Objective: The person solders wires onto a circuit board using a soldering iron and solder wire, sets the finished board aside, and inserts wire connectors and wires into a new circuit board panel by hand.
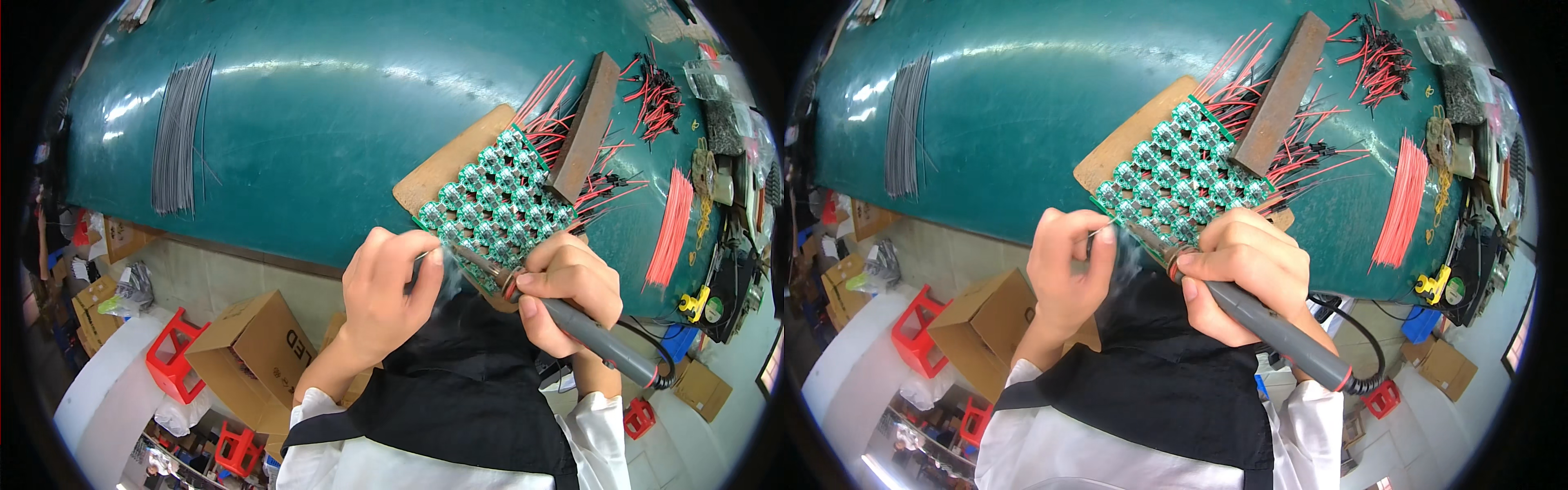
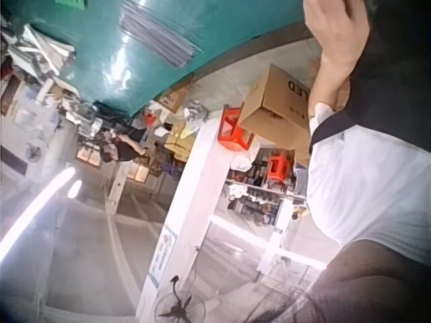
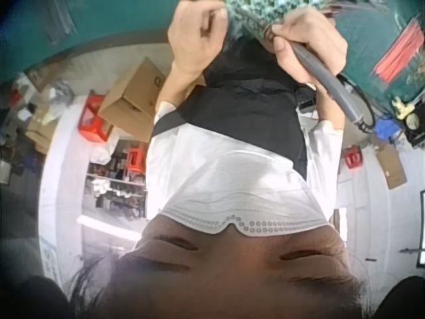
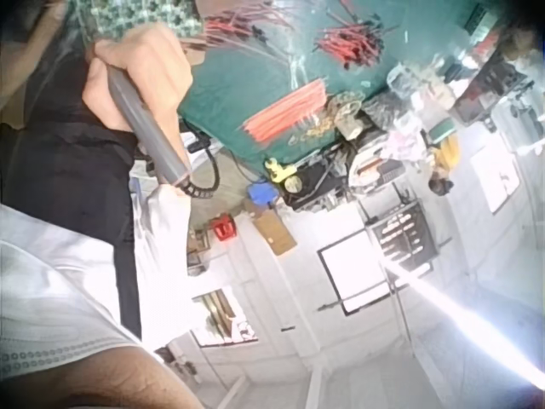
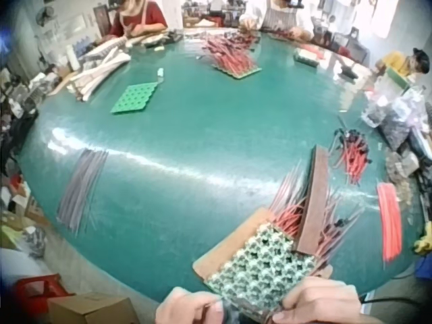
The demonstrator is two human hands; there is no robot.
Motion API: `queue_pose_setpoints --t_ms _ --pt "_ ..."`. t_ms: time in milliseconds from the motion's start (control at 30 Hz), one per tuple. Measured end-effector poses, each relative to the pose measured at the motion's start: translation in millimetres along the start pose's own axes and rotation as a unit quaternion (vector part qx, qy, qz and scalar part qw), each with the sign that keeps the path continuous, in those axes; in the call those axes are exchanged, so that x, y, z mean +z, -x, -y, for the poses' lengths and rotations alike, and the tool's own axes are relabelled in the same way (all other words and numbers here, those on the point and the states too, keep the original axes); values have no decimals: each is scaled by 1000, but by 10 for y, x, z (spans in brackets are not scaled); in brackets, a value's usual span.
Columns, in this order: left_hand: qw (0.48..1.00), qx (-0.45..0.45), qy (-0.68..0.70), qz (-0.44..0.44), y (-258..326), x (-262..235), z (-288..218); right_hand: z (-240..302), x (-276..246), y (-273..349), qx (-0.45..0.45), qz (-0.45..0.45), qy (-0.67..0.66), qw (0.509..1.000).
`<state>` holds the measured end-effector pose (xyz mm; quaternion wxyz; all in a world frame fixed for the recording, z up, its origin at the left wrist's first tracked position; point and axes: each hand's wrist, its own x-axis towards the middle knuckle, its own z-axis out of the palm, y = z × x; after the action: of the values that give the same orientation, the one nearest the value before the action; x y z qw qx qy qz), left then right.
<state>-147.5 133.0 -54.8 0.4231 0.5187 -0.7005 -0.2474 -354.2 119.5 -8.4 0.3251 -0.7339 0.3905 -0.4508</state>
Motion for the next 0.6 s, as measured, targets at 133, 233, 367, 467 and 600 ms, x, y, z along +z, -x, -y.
queue_pose_setpoints --t_ms 133,233,367,467,600 --pt "1000 11 15 5 -81 31 -43 -41 -78 7 3 -33 -6 999" --pt "999 31 -29 19 -105 102 -12 -82 -95 -6 19 -40 -1 999" --pt "997 5 -56 52 -158 94 -64 -143 -105 -40 -3 -24 -16 1000" --pt "997 -8 -55 48 -178 99 -111 -162 -126 -37 -20 -25 -19 999" --pt "999 -22 -14 20 -222 126 -128 -175 -207 -64 -15 -49 -23 998"
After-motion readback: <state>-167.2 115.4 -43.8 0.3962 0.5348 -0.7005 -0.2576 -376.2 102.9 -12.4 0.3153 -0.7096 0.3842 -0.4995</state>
